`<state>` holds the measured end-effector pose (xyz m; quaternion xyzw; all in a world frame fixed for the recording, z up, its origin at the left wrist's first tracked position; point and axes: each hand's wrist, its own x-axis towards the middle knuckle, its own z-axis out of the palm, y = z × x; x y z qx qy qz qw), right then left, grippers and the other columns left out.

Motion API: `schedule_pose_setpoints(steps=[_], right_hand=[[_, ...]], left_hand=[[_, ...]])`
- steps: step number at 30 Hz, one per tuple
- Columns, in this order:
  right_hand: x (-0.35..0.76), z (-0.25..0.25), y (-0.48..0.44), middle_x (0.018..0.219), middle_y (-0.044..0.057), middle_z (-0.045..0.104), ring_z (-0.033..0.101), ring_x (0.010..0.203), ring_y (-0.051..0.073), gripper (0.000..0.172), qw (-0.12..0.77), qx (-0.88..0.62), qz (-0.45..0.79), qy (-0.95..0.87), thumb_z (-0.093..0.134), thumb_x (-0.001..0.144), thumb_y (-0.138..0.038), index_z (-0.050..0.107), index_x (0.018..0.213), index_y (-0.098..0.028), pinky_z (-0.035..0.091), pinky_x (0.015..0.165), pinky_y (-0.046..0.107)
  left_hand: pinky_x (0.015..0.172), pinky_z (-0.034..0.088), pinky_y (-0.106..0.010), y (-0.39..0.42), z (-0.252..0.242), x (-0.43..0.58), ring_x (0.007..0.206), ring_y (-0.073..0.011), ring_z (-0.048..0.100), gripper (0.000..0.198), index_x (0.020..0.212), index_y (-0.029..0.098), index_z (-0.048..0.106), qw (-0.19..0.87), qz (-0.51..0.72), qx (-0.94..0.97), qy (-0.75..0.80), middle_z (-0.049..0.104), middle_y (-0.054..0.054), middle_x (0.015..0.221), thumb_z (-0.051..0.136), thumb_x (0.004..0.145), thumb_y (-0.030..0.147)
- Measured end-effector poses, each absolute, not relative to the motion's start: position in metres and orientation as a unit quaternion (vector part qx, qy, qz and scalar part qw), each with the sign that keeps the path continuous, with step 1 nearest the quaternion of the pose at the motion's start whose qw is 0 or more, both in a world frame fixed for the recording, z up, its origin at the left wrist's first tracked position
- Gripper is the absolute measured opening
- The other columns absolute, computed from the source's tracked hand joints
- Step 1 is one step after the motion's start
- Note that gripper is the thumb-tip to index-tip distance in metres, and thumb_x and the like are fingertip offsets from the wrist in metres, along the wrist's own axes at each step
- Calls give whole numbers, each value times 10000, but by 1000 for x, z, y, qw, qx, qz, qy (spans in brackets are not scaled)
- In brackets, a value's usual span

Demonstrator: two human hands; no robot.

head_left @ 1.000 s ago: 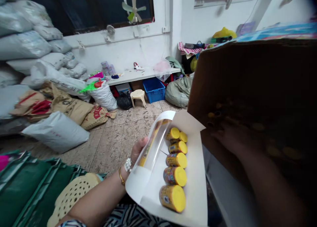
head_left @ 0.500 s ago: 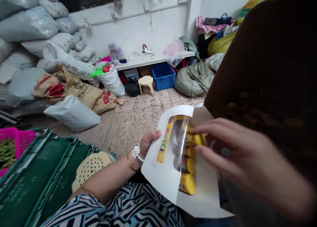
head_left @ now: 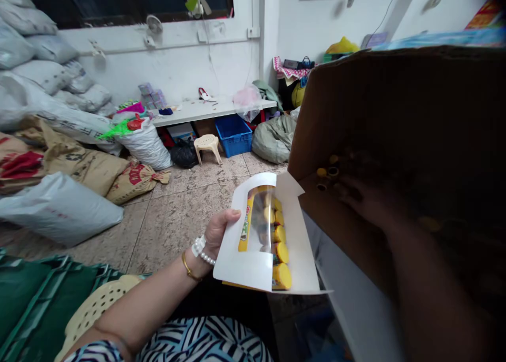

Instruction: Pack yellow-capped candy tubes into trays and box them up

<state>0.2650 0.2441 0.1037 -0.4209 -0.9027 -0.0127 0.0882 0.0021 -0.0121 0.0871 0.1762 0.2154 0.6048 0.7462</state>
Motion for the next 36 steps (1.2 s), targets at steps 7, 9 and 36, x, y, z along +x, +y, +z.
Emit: schedule_pose_setpoints(steps=[7, 9, 36], right_hand=[[241, 86, 231, 1125, 177, 685, 594, 1078, 375, 378, 14, -443, -63, -894, 489, 916, -351, 658, 1227, -218, 393, 915, 511], [242, 92, 231, 1032, 178, 702, 610, 1042, 379, 356, 11, -447, -46, -893, 506, 913, -404, 688, 1154, -214, 392, 896, 507], [218, 122, 189, 1085, 154, 699, 648, 905, 292, 380, 4, -453, 21, -891, 527, 915, -465, 680, 1149, -207, 393, 678, 344]], left_hand=[[950, 521, -438, 7, 48, 4, 947, -322, 738, 456, 1178, 57, 667, 743, 616, 142, 217, 787, -139, 912, 642, 780, 278], [955, 520, -426, 15, 33, 5, 928, -308, 743, 433, 1152, 49, 676, 741, 621, 135, 217, 788, -138, 910, 636, 787, 279], [933, 534, -464, 10, 21, -2, 1011, -350, 712, 405, 1091, 81, 697, 715, 646, 106, 245, 779, -104, 970, 538, 800, 313]])
